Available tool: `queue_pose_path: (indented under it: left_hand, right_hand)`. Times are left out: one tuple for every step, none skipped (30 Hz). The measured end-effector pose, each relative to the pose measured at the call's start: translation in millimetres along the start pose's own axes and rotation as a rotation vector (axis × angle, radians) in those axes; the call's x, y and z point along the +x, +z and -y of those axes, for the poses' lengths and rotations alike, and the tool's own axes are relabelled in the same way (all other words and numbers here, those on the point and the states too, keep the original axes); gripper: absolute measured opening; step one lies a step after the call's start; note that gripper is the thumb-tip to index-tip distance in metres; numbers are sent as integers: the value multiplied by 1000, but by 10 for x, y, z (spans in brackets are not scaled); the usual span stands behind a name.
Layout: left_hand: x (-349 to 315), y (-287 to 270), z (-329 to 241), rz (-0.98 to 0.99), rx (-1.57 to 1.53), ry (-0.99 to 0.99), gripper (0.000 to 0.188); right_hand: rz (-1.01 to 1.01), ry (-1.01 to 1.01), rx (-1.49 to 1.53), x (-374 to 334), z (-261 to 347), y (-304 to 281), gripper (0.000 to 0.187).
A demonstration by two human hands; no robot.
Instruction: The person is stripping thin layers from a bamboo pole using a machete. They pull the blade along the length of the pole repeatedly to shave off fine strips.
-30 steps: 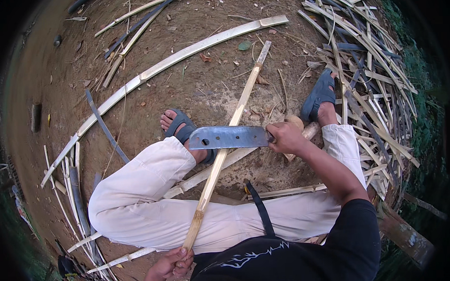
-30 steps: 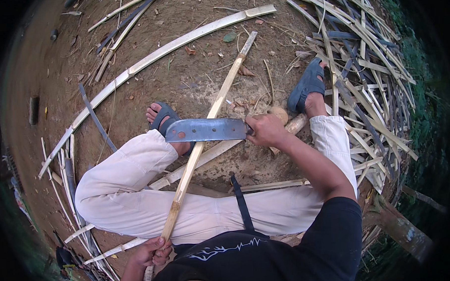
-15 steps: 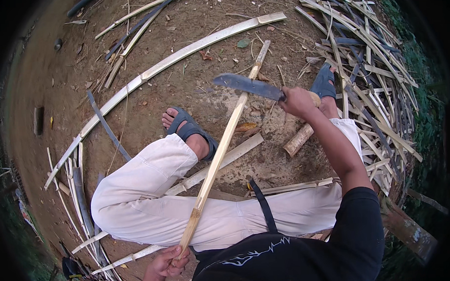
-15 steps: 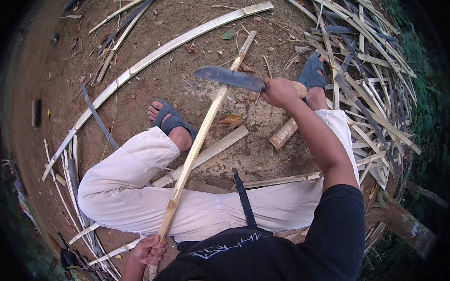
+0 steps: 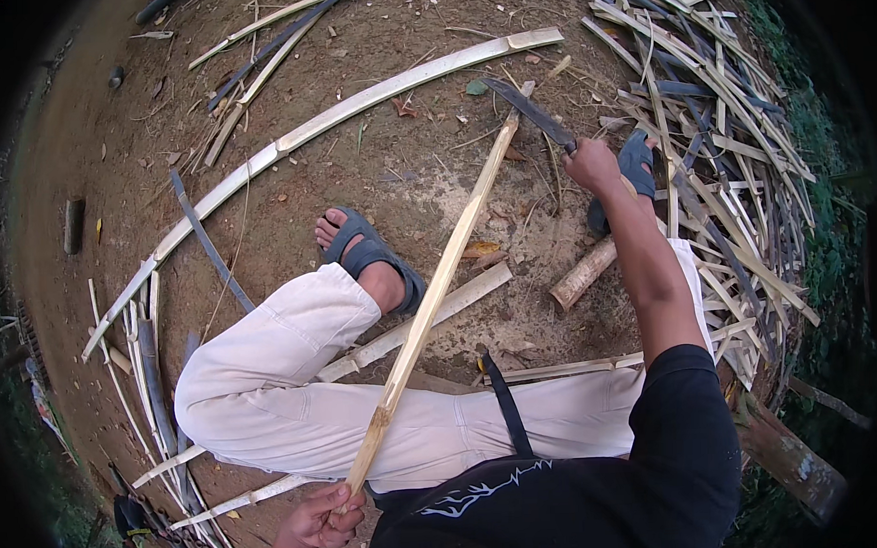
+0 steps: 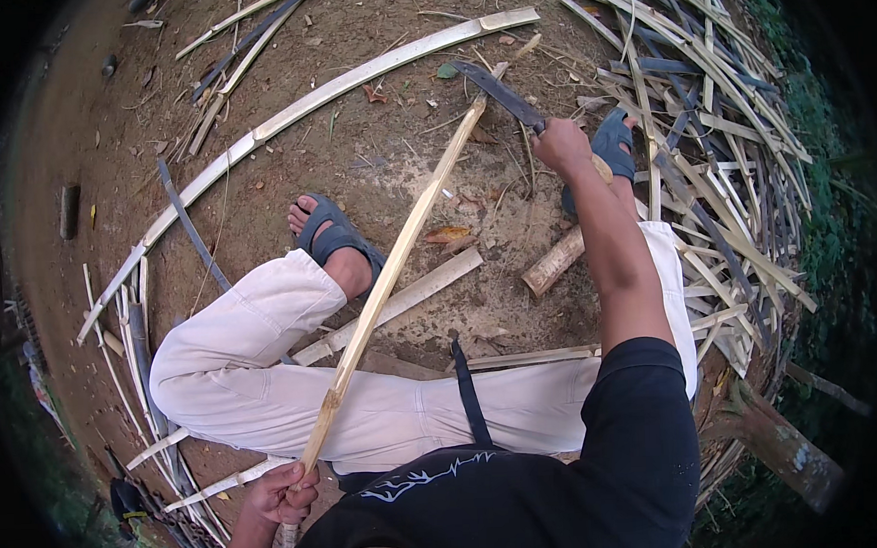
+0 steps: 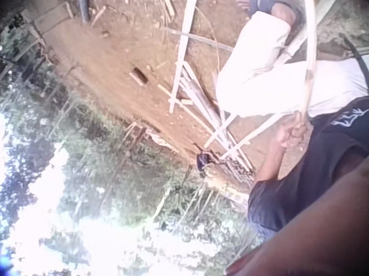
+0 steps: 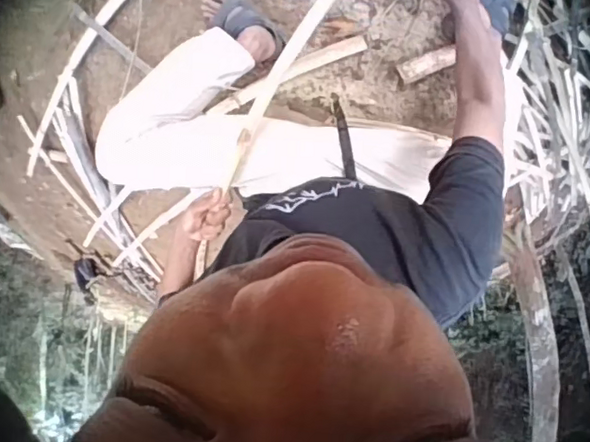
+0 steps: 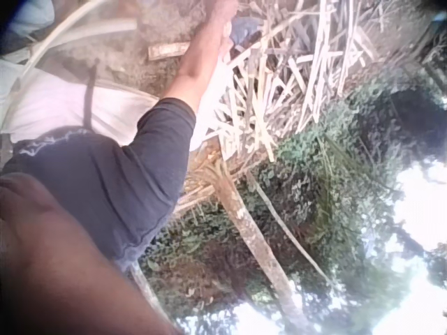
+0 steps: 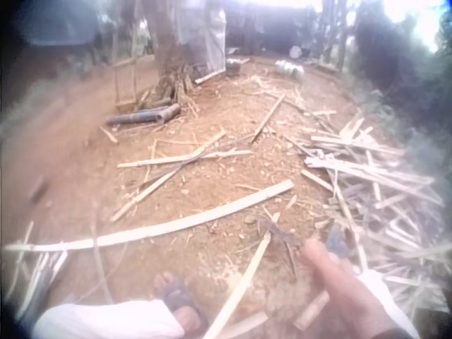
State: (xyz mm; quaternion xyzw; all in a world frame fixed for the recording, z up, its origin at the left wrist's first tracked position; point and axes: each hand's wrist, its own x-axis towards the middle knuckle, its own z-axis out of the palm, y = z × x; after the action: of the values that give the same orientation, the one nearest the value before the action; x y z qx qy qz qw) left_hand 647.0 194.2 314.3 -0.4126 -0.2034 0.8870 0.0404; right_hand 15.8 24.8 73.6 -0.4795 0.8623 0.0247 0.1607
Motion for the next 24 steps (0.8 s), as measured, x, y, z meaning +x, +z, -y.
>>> queue_pose_path:
  left_hand:
    - [-2, 21, -13, -30, 37, 8, 32]
    - [15, -25, -1, -59, 38, 24, 31]
    - [36, -65, -15, -37, 16, 15, 31]
    - [45, -120, 32, -16, -17, 14, 31]
    - [29, -139, 48, -4, -47, -3, 31]
    - [22, -149, 58, -3, -62, -13, 32]
    - [15, -150, 68, -4, -77, -22, 32]
    - [-21, -156, 53, -4, -81, -38, 32]
    - [-12, -121, -1, 3, -57, -21, 32]
    - [26, -50, -59, 11, -36, -6, 32]
    - [64, -7, -97, 24, -16, 16, 32]
    - [60, -47, -103, 15, -6, 19, 32]
    - [33, -136, -109, 6, 4, 21, 32]
    - [-5, -211, -113, -4, 3, 24, 32]
    - [6, -230, -134, 2, -18, 15, 32]
    - [14, -236, -148, 8, -41, 7, 33]
    - [16, -225, -81, 8, -73, -4, 33]
    - [-4, -166, -132, -27, 37, 40, 33]
    - [-36, -139, -157, -16, 17, 22, 33]
    - [-26, -105, -163, 2, -4, 21, 33]
    - [-23, -88, -159, 21, -26, 19, 34]
    - [-35, -105, -165, 8, -15, 16, 34]
    - [-47, -130, -197, -1, -2, 13, 34]
    - [-36, -163, -257, -7, 14, 12, 35]
  right_hand:
    - [50, -91, -1, -64, 31, 39, 32]
    - [106, -187, -5, -279, 215, 12, 32]
    - [157, -277, -15, -443, 326, -44, 31]
    - [181, -408, -16, -546, 413, -90, 31]
    - [213, -522, -13, -698, 443, -116, 30]
    - [244, -637, -7, -775, 447, -108, 30]
    - [217, -501, 0, -677, 353, -66, 30]
    - [183, -354, 6, -495, 176, -50, 30]
    - [143, -210, 12, -341, 68, -37, 30]
    - [135, -224, 14, -277, 32, -19, 30]
    - [120, -244, 13, -210, 56, -60, 29]
    - [106, -264, 12, -182, 67, -95, 29]
    - [135, -316, -28, -239, 58, -111, 29]
    - [172, -374, -69, -417, 175, -175, 28]
    - [200, -435, -113, -522, 228, -233, 28]
    - [219, -548, -93, -552, 191, -197, 27]
    - [172, -457, -74, -461, 96, -134, 27]
    - [126, -347, -47, -375, 6, -72, 27]
    - [80, -236, -21, -321, -88, 1, 27]
    - [94, -161, 2, -269, -63, -139, 29]
    - [103, -170, -3, -271, -11, -130, 29]
    - [111, -178, -8, -291, 71, -114, 29]
    - [116, -185, -17, -305, 101, -139, 30]
    - [124, -264, -19, -350, 118, -134, 30]
